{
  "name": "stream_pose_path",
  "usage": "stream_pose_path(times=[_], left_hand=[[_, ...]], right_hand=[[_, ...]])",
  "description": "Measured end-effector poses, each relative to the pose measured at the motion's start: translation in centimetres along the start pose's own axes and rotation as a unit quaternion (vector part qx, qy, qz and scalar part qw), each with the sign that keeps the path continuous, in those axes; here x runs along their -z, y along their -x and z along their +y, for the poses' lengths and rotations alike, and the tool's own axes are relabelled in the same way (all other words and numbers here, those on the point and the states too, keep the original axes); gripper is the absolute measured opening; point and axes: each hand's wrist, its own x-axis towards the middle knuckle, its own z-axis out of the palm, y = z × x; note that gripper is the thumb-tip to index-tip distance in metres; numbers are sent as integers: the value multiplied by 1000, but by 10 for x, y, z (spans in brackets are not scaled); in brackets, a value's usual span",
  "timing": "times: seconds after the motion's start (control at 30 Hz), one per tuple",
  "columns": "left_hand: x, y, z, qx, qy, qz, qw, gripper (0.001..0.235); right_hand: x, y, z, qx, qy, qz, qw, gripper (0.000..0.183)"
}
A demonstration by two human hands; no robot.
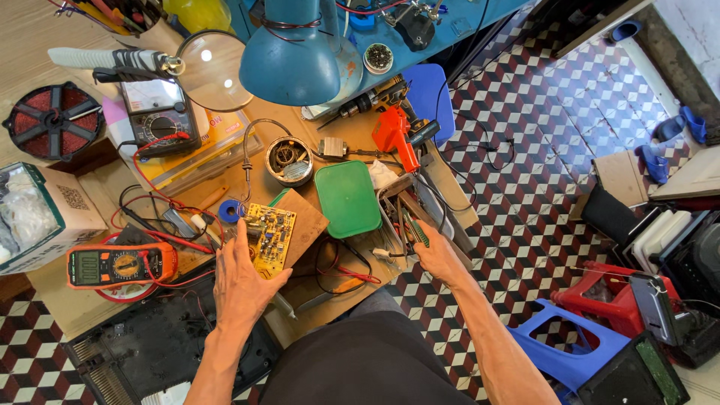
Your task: The person works at a cluttered electronics workbench, handling a green circuit board and a small component. They use a heat gun on the board, then test the component with a multimeter. The person also opens a small box of parts and moves items on the bench.
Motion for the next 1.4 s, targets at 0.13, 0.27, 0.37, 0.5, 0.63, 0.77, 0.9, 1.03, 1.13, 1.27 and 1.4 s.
stream_pose_path(times=[0.13,0.27,0.37,0.5,0.63,0.77,0.9,1.03,1.13,1.27,1.4], left_hand=[[0,1,-1,-4,2,1,1000,130],[0,0,-1,-3,-4,-4,1000,130],[0,0,0,-14,-20,7,1000,130],[2,1,1,-22,-7,12,1000,129],[2,3,2,-23,0,17,1000,128],[2,1,1,-24,1,20,1000,128],[3,2,3,-19,-14,15,1000,128],[3,0,3,-17,-2,12,1000,128],[3,0,2,-25,3,17,1000,129],[4,0,4,-27,-3,14,1000,129],[3,2,2,-14,-14,9,1000,130]], right_hand=[[4,-6,13,77,106,5,991,64],[7,-15,20,172,197,-10,965,67],[0,-30,11,140,213,34,966,66],[-17,-47,-12,102,301,71,946,76],[-30,-24,-15,-10,399,65,914,99],[-25,2,-6,27,521,65,851,107],[-12,17,-3,78,561,61,822,99],[2,31,-11,53,596,29,801,62],[25,36,-16,113,591,68,796,50],[87,17,-22,89,671,31,735,39],[133,2,-15,188,705,54,681,13]])
